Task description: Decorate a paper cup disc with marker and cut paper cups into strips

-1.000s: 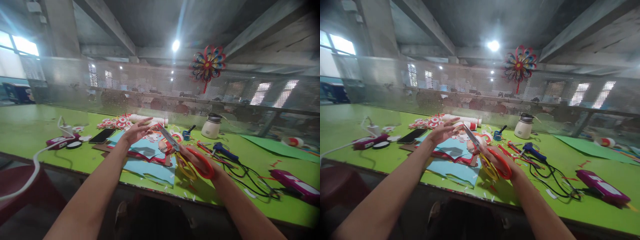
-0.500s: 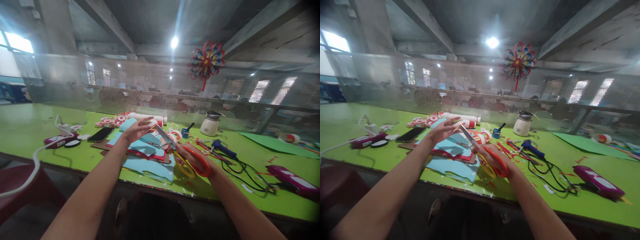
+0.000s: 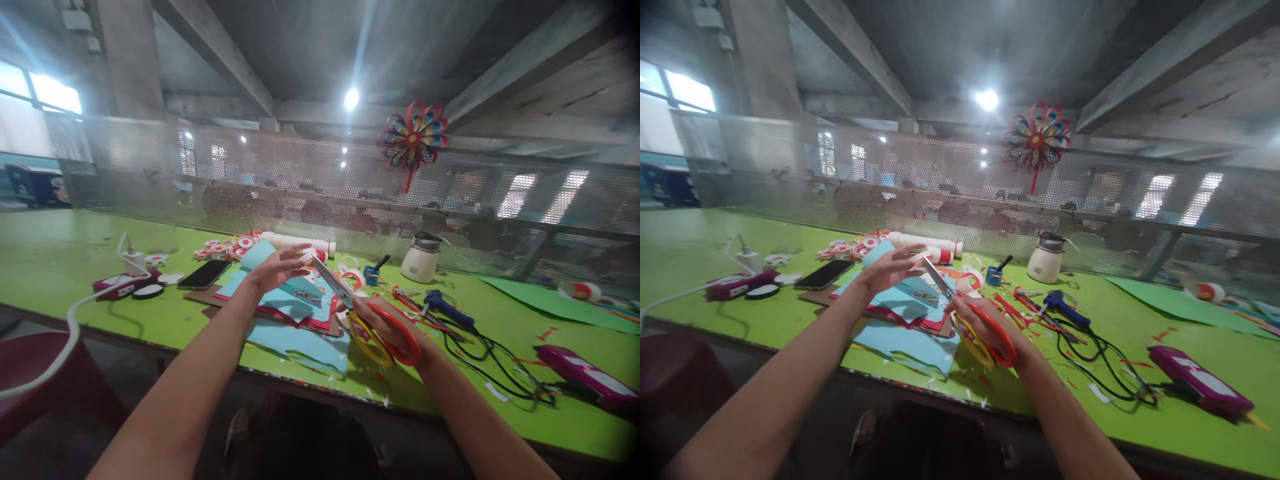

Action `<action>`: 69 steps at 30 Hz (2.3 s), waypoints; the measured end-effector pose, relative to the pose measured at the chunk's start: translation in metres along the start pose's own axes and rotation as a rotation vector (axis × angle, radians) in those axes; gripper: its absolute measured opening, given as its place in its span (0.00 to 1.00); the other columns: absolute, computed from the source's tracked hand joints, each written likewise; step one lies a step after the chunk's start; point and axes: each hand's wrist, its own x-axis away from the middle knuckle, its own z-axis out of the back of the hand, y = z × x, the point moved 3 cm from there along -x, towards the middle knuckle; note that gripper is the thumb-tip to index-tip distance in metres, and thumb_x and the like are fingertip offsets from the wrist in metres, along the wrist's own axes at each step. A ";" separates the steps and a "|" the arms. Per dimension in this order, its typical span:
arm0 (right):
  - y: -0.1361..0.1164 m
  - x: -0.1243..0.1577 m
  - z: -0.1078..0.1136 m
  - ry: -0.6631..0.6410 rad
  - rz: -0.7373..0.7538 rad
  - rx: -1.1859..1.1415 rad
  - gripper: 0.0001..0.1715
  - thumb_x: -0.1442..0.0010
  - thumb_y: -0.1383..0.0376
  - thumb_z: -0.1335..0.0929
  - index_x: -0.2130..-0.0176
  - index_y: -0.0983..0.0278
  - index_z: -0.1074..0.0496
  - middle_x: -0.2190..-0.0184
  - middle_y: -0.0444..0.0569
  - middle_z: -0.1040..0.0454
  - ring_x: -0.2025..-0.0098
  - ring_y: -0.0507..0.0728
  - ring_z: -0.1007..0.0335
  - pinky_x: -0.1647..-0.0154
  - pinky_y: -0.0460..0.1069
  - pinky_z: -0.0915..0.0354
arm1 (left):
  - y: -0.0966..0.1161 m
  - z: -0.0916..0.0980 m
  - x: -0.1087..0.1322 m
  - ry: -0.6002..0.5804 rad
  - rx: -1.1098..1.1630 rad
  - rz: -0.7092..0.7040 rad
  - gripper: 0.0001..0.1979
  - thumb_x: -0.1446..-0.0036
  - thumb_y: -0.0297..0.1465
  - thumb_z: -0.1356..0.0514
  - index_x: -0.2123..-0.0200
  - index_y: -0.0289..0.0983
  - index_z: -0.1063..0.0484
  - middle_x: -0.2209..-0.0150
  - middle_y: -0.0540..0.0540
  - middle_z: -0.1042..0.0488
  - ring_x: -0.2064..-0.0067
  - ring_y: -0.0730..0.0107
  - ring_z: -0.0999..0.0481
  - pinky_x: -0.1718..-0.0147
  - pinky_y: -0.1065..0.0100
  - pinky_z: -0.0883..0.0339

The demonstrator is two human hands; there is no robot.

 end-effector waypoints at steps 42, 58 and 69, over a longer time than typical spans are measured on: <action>0.002 -0.001 -0.003 0.020 -0.023 -0.071 0.29 0.33 0.45 0.43 0.58 0.65 0.28 0.82 0.40 0.39 0.81 0.48 0.46 0.79 0.45 0.45 | -0.004 0.004 -0.002 -0.046 0.048 0.000 0.25 0.49 0.24 0.34 0.46 0.35 0.28 0.51 0.38 0.23 0.48 0.58 0.25 0.46 0.55 0.34; -0.010 0.000 -0.005 -0.001 0.018 0.034 0.36 0.32 0.45 0.46 0.82 0.61 0.38 0.83 0.44 0.39 0.80 0.51 0.43 0.75 0.49 0.43 | -0.006 0.006 -0.002 -0.052 0.051 0.004 0.25 0.50 0.24 0.34 0.46 0.35 0.28 0.52 0.38 0.22 0.50 0.59 0.23 0.47 0.56 0.33; -0.009 0.001 -0.005 -0.004 -0.013 0.022 0.34 0.35 0.42 0.44 0.79 0.63 0.37 0.81 0.42 0.38 0.80 0.49 0.43 0.76 0.47 0.43 | -0.008 0.009 -0.003 -0.059 0.052 0.024 0.26 0.49 0.25 0.34 0.44 0.35 0.30 0.52 0.38 0.22 0.50 0.59 0.23 0.46 0.56 0.33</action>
